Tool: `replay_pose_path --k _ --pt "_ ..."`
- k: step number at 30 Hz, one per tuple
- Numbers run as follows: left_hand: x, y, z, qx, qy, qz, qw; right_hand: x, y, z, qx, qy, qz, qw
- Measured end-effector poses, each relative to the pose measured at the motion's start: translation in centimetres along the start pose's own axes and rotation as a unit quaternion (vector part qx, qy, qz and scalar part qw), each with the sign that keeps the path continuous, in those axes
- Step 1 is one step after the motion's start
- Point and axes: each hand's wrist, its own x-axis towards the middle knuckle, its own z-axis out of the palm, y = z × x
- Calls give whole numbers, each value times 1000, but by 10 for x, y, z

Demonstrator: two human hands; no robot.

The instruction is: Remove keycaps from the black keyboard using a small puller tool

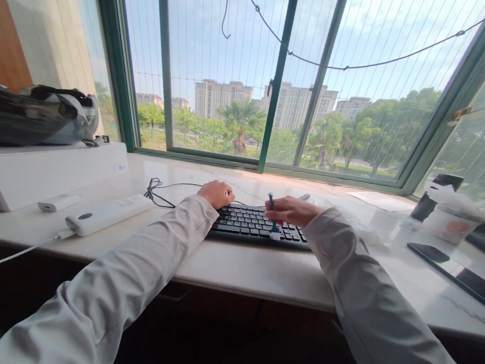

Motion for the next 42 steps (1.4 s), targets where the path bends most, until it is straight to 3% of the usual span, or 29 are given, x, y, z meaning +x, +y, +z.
replay_pose_path --k 4,9,12,19,25,31,42 --pt "0 -1 1 -1 -4 -3 1000 0 -4 3 113 -69 11 991" --pt "-1 1 -1 -3 -2 -2 1000 5 2 9 194 -1 10 981" --pt "-2 2 -3 -1 -2 -2 1000 8 4 15 217 -22 23 976" --pt "0 2 -1 3 5 -1 1000 15 7 27 212 -46 46 975" --pt "-2 3 -3 4 1 3 1000 19 15 28 229 14 25 973" --pt "-1 3 -3 6 0 1 1000 21 19 27 206 36 33 977" --pt "0 1 -1 7 3 6 1000 20 25 23 110 106 54 987"
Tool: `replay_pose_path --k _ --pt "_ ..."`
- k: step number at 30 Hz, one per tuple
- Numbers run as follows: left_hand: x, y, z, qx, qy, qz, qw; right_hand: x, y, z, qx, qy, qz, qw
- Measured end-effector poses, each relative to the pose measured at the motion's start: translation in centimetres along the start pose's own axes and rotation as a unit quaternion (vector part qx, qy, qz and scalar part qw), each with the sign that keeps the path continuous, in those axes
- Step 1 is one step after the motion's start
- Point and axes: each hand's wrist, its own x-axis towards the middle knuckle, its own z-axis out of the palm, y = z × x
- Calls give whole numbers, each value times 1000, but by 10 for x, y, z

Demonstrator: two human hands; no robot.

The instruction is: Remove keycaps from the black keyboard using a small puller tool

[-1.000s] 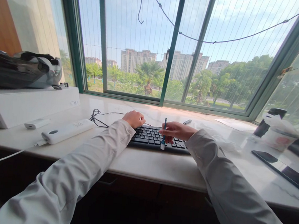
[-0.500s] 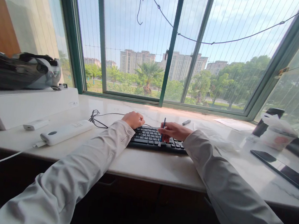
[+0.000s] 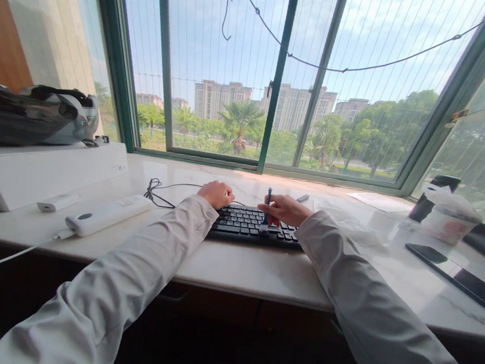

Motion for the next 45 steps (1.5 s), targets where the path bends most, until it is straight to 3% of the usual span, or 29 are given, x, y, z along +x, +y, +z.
replay_pose_path --k 17,27,35,39,45 --pt "0 0 0 6 5 -2 1000 -3 -30 26 -44 65 -91 993" --pt "-1 1 -3 3 -6 -13 1000 -10 -31 7 -97 45 -59 993" --pt "2 0 -19 19 23 -15 999 -5 -27 16 -76 55 -77 993" --pt "2 -18 -37 36 23 -31 999 -4 -27 21 -70 68 -79 992" --pt "-17 -76 -53 87 46 -77 992 -2 -31 26 -56 65 -90 992"
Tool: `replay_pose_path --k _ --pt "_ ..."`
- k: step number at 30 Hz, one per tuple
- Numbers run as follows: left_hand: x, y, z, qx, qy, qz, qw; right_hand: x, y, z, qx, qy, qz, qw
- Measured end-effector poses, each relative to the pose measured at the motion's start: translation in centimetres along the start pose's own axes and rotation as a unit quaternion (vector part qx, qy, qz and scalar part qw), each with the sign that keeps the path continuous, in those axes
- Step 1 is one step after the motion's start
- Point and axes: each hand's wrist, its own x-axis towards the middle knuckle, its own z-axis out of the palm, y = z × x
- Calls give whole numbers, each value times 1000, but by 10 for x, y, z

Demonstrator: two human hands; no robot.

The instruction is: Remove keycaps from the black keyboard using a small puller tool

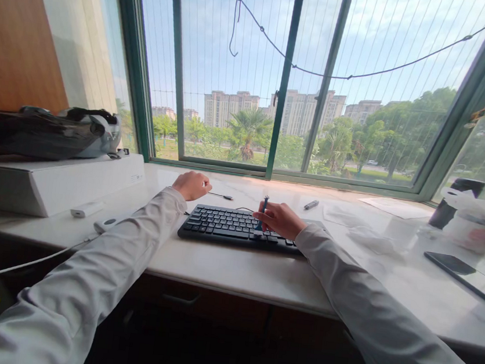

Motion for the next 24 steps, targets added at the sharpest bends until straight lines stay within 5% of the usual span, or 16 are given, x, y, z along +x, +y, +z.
replay_pose_path --k 7,24 --pt "-23 -18 24 -20 63 -93 994 1 -1 4 4 -2 4 1000" --pt "-19 -31 44 -49 -43 -48 997 37 -35 31 -35 -20 9 999"
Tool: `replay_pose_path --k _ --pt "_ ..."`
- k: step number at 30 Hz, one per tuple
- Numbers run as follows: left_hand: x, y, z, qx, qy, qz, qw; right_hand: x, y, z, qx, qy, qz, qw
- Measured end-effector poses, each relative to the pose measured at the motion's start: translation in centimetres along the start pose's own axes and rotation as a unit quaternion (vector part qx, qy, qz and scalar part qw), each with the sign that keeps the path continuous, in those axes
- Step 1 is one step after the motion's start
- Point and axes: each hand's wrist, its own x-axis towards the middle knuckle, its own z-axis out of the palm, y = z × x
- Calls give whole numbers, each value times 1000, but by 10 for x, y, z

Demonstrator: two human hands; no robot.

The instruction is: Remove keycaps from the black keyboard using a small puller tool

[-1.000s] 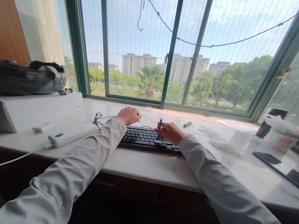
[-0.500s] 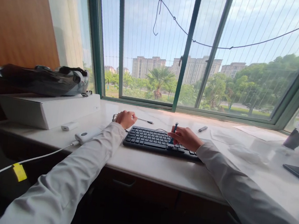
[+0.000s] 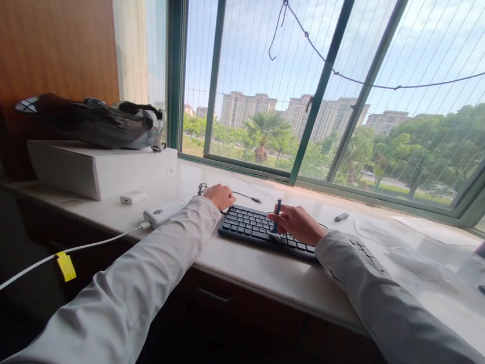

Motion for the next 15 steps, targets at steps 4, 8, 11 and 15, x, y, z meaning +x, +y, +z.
replay_pose_path --k 4,8,11,15 --pt "-1 -1 0 -2 4 5 1000 14 -13 12 -5 1 -14 1000" --pt "0 -4 2 -8 4 -3 1000 27 -29 23 -25 6 -41 999" --pt "0 -5 2 -9 7 -9 1000 36 -41 30 -36 13 -48 998" --pt "-2 -4 -2 -10 9 -6 1000 45 -55 38 -33 28 -48 998"
